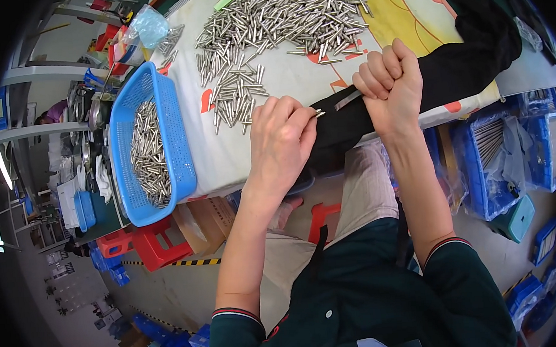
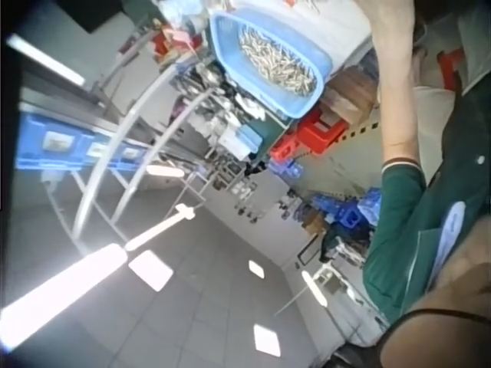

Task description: Assembling small metal components into a fabric sleeve at a workbench.

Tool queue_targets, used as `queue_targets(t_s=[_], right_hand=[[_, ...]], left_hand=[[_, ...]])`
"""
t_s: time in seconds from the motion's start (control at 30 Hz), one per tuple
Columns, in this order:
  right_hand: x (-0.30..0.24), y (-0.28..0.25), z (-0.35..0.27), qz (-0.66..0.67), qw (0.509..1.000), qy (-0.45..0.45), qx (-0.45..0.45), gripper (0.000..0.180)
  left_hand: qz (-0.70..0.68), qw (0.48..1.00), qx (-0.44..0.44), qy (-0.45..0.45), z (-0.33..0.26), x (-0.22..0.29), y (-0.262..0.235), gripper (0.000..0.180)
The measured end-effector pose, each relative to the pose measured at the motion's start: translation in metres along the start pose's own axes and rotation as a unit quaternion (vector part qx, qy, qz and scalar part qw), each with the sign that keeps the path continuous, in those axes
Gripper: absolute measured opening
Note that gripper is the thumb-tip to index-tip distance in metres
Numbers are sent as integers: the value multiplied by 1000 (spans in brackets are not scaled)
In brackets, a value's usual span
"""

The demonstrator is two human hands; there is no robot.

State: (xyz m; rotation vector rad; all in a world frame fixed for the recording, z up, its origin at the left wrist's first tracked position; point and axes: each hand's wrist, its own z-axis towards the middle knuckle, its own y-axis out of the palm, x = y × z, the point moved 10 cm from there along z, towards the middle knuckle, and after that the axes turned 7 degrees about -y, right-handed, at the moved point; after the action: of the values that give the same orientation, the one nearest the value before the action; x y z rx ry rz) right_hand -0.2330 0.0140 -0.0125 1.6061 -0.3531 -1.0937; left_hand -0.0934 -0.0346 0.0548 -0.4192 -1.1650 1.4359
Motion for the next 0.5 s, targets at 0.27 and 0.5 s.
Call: queue_targets(t_s=[0.27,0.5], right_hand=[[7,-2,-6,-2,1000,17,3,43],[6,0,-5,7,1000,18,-4,43]], left_hand=[[55,998,-26,1,1,-3,9,15],[92,995,-7,-43,5,-44,-20,15]])
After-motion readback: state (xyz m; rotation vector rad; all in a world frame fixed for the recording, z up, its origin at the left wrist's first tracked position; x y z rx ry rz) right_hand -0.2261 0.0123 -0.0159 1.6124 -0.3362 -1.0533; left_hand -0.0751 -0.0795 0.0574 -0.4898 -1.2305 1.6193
